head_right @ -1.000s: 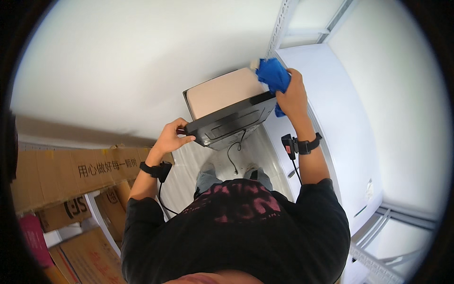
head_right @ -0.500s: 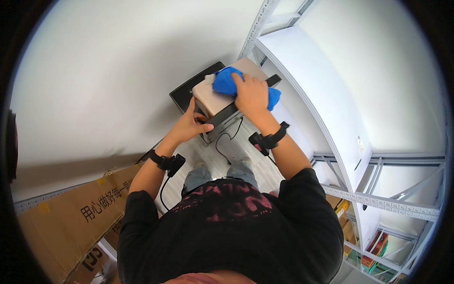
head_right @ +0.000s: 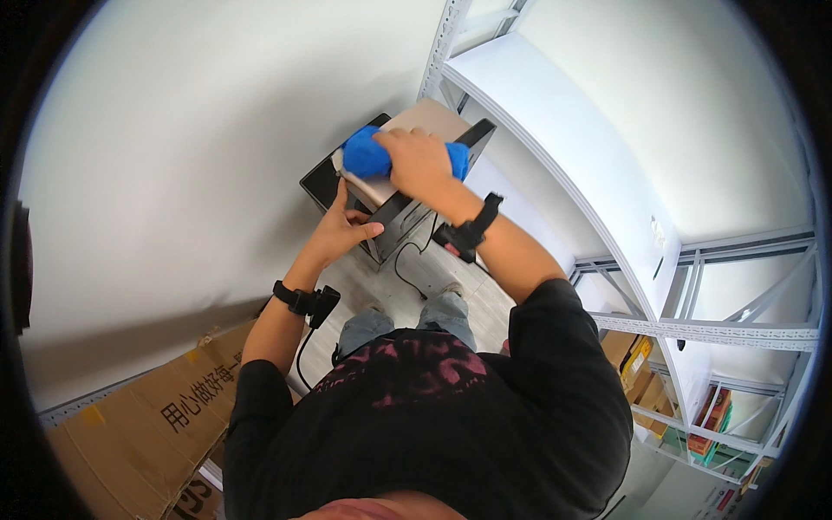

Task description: The person uses a screwdriver to fasten screws into the back panel of a black electronic device, then wipes the device with a blue cloth. The person continues to tighten screws and wipe the device surface.

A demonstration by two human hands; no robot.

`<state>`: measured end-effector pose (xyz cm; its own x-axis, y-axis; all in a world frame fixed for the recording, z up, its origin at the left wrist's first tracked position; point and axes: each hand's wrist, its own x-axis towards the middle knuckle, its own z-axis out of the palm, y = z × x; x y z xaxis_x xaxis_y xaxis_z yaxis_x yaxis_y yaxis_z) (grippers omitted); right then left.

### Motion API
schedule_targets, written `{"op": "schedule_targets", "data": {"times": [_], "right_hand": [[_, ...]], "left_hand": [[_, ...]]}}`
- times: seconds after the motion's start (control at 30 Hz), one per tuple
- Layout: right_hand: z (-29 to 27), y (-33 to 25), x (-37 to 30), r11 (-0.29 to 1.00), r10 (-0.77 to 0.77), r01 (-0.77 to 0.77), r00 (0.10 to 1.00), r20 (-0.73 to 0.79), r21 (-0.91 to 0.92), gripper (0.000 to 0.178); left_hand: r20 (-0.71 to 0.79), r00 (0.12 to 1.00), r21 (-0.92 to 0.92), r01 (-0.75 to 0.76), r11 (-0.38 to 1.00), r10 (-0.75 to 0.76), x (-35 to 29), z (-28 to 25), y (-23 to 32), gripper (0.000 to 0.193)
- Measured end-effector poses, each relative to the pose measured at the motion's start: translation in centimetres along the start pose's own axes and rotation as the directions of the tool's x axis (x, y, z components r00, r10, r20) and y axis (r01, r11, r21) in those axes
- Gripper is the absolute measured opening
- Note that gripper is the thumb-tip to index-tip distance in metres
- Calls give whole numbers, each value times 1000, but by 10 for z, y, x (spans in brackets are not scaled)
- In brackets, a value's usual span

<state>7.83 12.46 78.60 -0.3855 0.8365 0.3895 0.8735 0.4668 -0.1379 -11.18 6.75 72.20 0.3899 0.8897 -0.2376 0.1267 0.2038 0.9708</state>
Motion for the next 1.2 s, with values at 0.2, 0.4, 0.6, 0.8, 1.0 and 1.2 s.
{"op": "schedule_targets", "data": {"times": [0.2,0.4,0.6,0.8,1.0,1.2], "right_hand": [[-5,71,36,936,312,-295,948,67,-190,41],[-7,87,40,900,385,-375,923,0,-222,40],[-2,25,-5,991,73,-76,997,-30,-106,45],[-27,-30,-45,985,-70,77,996,-50,153,54],[-14,31,-43,982,-12,37,991,-135,184,52],[-14,113,-24,984,170,-177,956,-239,-10,50]], "left_hand": [[7,1000,55,-3,998,3,0,-2,3,126],[29,1000,-27,4,1000,-4,0,-1,10,121],[6,1000,-11,30,999,-30,3,-1,9,108],[144,988,-37,-58,998,63,14,-6,-5,94],[59,997,68,53,996,-57,0,4,17,119],[44,999,105,14,994,-19,2,5,7,117]]}}
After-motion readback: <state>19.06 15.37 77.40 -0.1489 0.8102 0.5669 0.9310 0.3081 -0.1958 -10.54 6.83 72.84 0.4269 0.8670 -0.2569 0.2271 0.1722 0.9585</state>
